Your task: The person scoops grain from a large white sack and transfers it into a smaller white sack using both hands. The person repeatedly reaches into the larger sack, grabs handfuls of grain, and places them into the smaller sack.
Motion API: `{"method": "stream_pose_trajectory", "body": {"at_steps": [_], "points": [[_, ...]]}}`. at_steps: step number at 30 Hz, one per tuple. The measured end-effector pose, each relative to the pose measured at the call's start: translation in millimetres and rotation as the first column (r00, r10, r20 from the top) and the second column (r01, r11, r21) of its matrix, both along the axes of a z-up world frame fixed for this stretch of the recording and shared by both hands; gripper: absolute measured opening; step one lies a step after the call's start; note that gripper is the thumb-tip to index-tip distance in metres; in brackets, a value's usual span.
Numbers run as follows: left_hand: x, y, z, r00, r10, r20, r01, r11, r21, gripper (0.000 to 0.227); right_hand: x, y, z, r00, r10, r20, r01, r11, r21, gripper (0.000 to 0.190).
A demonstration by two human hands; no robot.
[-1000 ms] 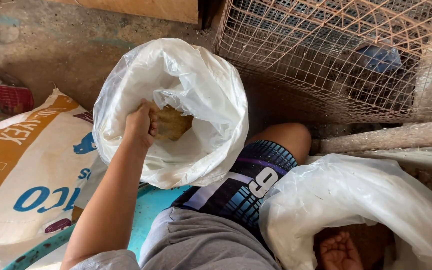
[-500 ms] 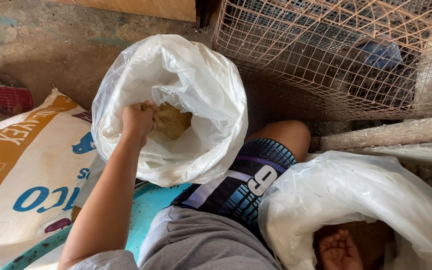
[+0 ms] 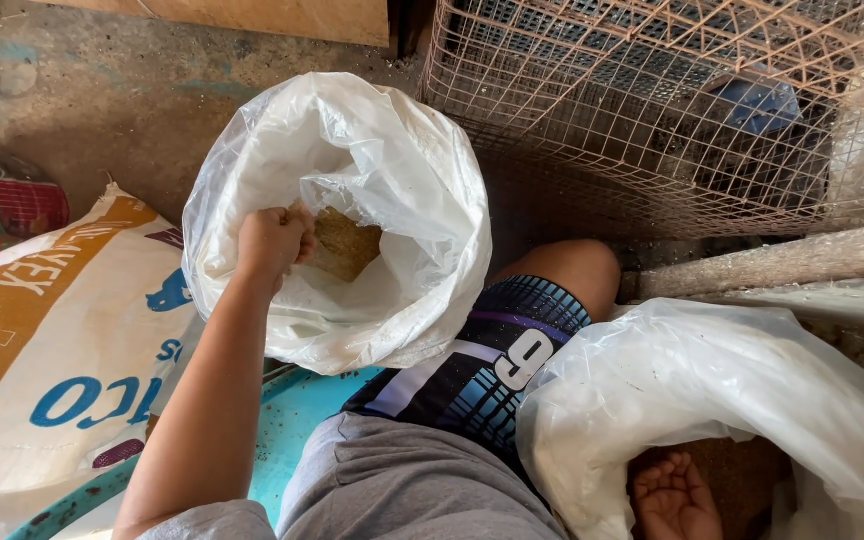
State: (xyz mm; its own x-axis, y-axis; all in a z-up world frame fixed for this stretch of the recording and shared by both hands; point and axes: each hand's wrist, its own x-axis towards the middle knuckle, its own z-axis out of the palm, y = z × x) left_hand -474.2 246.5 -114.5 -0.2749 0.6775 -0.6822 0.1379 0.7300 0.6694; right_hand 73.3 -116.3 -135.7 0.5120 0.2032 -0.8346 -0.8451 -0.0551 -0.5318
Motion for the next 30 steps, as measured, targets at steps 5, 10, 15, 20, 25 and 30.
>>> {"method": "stream_pose_trajectory", "body": {"at_steps": [5,10,15,20,25,30], "points": [[-8,-1,-14,0.952,-0.254,-0.171,0.245,0.967,-0.07,0.046,-2,2,3,1.0,-0.021,-0.018,0.021,1.0,-0.008,0.011],[-17,6,-45,0.756,-0.449,-0.476,0.467,0.88,-0.09,0.017,-1,-1,0,1.0,-0.012,-0.012,0.012,1.0,-0.001,0.011],[-7,5,-22,0.754,-0.463,-0.466,0.45,0.881,-0.149,0.042,-2,-1,2,0.999,-0.036,-0.032,0.035,0.999,-0.018,0.009],[-20,4,-56,0.71,-0.433,-0.556,0.496,0.867,-0.041,0.041,3,-5,-3,0.999,-0.009,-0.044,0.008,1.0,-0.017,0.009],[-14,7,-33,0.723,-0.418,-0.55,0.453,0.888,-0.08,0.018,2,-3,-4,0.999,-0.007,-0.034,0.006,1.0,-0.014,0.008],[-6,8,-16,0.691,-0.454,-0.562,0.423,0.885,-0.196,0.031,3,-7,-7,1.0,0.006,-0.027,-0.005,1.0,0.001,0.01]]}}
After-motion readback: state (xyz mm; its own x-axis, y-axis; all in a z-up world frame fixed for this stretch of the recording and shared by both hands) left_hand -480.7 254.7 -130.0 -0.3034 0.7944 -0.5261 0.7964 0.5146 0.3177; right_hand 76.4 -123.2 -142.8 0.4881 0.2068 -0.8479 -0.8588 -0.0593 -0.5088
